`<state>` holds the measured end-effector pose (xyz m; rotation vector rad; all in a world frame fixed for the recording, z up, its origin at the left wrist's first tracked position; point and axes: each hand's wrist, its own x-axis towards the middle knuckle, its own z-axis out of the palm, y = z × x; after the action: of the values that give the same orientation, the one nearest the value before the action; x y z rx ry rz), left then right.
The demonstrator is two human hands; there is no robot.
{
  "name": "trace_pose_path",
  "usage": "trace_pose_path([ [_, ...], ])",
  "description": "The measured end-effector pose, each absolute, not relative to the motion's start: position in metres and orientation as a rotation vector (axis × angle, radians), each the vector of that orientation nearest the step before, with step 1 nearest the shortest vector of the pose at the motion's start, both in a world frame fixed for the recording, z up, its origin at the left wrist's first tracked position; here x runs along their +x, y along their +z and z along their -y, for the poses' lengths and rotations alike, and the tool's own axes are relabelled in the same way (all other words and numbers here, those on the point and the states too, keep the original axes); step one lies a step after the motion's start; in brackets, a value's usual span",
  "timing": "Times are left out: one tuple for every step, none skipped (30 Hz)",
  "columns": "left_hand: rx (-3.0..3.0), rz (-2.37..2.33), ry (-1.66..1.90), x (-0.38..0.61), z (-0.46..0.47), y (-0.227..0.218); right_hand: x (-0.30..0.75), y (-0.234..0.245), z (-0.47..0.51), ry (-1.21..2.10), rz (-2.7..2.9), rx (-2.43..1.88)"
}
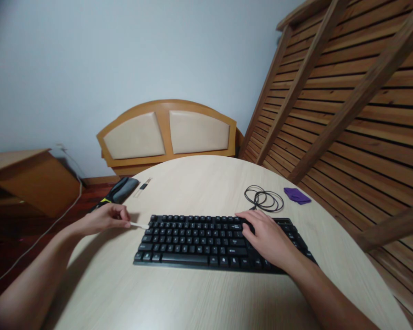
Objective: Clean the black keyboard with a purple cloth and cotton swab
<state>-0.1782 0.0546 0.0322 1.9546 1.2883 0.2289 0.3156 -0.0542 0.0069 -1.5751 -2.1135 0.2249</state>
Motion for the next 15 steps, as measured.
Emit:
trace_pose_path([
  [1.957,-1.288,0.228,-0.177,-0.054,0.032,0.316,0.007,0.054,0.226,2.113,-1.577],
  [1.957,-1.290,0.227,-0.177,-0.054,0.033,0.315,0.007,0.055,0.226,2.111,-1.578],
  [1.957,-1.294,0.226,-0.176,-0.053,0.033,0.315,0.007,0.055,0.226,2.109,-1.578],
  [1.957,-1.299,0.225,-0.175,-0.053,0.034,0.316,0.007,0.055,0.226,2.108,-1.576],
  [1.961,-1.306,0.224,-0.174,-0.052,0.035,0.316,0.007,0.055,0.225,2.109,-1.572],
  [1.968,-1.311,0.225,-0.172,-0.051,0.035,0.316,0.007,0.055,0.226,2.110,-1.568],
  [1.976,-1.316,0.226,-0.171,-0.050,0.036,0.316,0.006,0.054,0.226,2.111,-1.567],
  [1.984,-1.320,0.230,-0.169,-0.050,0.036,0.316,0.006,0.054,0.227,2.112,-1.566],
  [1.989,-1.324,0.234,-0.167,-0.048,0.037,0.317,0.005,0.054,0.230,2.114,-1.567],
  [1.995,-1.329,0.235,-0.165,-0.047,0.038,0.317,0.005,0.054,0.229,2.115,-1.570],
  [2.001,-1.334,0.230,-0.163,-0.046,0.040,0.318,0.004,0.053,0.229,2.117,-1.572],
  [2.014,-1.340,0.219,-0.161,-0.045,0.041,0.318,0.004,0.053,0.229,2.120,-1.573],
  [2.036,-1.345,0.206,-0.158,-0.044,0.043,0.318,0.004,0.053,0.228,2.124,-1.572],
  [2.062,-1.348,0.196,-0.156,-0.042,0.045,0.319,0.004,0.054,0.228,2.127,-1.571],
  [2.088,-1.348,0.187,-0.153,-0.041,0.046,0.319,0.003,0.054,0.228,2.129,-1.569],
])
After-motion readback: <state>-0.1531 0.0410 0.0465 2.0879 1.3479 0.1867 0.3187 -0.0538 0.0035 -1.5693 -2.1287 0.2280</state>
